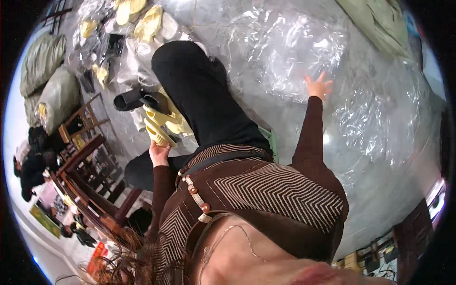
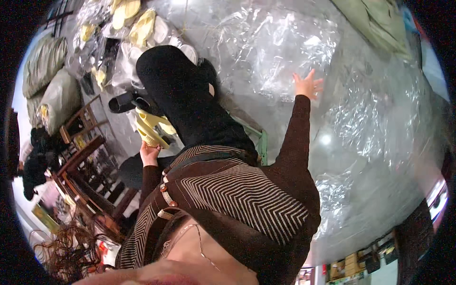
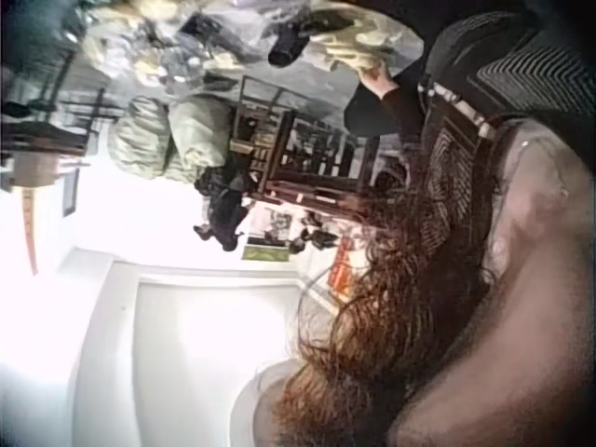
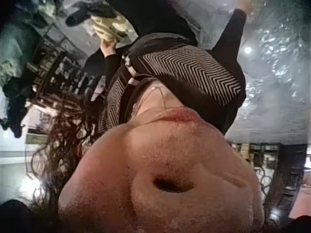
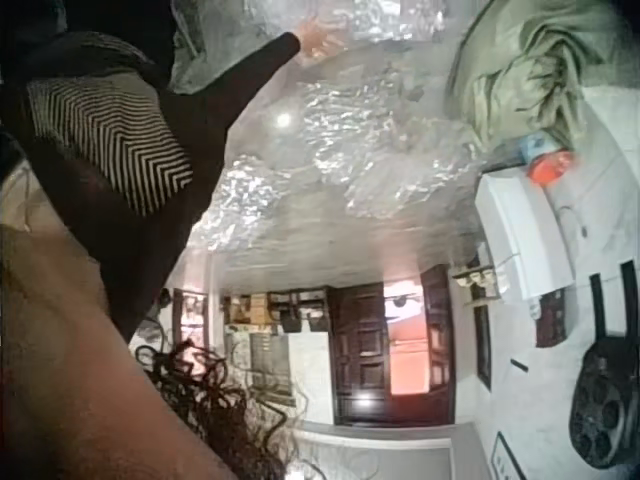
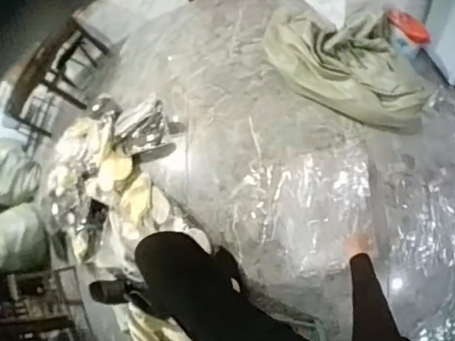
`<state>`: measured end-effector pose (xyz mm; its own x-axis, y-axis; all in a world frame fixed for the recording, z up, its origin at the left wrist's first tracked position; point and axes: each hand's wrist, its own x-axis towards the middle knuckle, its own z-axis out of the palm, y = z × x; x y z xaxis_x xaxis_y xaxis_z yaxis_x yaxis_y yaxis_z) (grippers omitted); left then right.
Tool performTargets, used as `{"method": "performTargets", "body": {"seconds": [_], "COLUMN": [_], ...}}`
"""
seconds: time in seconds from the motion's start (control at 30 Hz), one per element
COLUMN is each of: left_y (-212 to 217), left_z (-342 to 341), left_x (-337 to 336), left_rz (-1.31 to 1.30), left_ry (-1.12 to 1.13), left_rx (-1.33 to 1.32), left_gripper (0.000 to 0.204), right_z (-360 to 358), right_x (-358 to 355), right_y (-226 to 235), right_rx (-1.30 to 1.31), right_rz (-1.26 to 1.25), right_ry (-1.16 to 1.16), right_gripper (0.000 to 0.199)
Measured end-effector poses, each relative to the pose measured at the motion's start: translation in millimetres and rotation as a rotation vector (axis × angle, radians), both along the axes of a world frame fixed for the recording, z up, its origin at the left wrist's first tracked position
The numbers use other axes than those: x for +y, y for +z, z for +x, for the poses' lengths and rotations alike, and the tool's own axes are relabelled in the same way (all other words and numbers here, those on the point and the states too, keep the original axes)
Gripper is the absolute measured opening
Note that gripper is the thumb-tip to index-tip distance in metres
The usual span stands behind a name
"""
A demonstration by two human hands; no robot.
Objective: Sorting shoe soles and placing them into plastic bags for storage or shipment.
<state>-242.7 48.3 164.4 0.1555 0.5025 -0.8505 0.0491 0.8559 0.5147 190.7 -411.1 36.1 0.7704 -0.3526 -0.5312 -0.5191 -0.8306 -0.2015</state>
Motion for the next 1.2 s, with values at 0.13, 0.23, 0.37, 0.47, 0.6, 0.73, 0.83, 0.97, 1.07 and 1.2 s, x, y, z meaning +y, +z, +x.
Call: {"method": "performTargets", "body": {"seconds": [0.13,0.23,0.37,0.47,0.6,0.73,0.83,0.97,1.07,1.2], "left_y": [-12.6,-9.9,-10.7,-15.4,-15.6,-20.2,-17.5,-9.8,-0.3,6.7], "left_z": [0.2,-1.8,-2.7,-2.9,-6.7,15.7,-2.1,1.5,20.9,33.7], "left_x": [-2.3,-1.5,-4.3,-2.6,-1.9,-9.8,-4.5,-6.4,-15.2,-20.9], "left_rz": [-0.017,-0.013,-0.031,-0.018,-0.054,-0.042,-0.035,-0.008,0.071,0.276], "left_ry": [-0.008,0.007,0.070,0.062,0.122,0.152,0.160,0.185,0.157,0.023], "left_rx": [-0.052,-0.057,-0.027,-0.105,-0.072,-0.004,-0.042,-0.016,0.025,-0.003], "left_gripper": [0.031,0.031,0.032,0.033,0.033,0.033,0.033,0.034,0.033,0.033], "right_z": [20.3,40.2,34.5,37.7,36.5,47.8,51.5,64.3,47.9,15.3], "right_x": [43.8,142.6,232.1,234.4,207.6,172.0,170.6,57.3,-71.3,-97.0], "right_y": [10.3,36.5,-10.7,-75.2,-107.9,-80.6,-7.0,45.1,-38.2,-145.9], "right_rx": [-0.578,-0.624,-0.523,-0.211,0.333,0.108,-0.391,-0.994,-0.936,-0.072], "right_rz": [-0.007,0.266,0.201,0.053,-0.203,-0.152,0.302,0.142,-0.115,0.072], "right_ry": [0.398,0.723,1.005,1.087,1.011,0.936,0.989,0.758,0.393,0.405], "right_gripper": [0.071,0.060,0.059,0.057,0.052,0.048,0.041,0.040,0.048,0.058]}}
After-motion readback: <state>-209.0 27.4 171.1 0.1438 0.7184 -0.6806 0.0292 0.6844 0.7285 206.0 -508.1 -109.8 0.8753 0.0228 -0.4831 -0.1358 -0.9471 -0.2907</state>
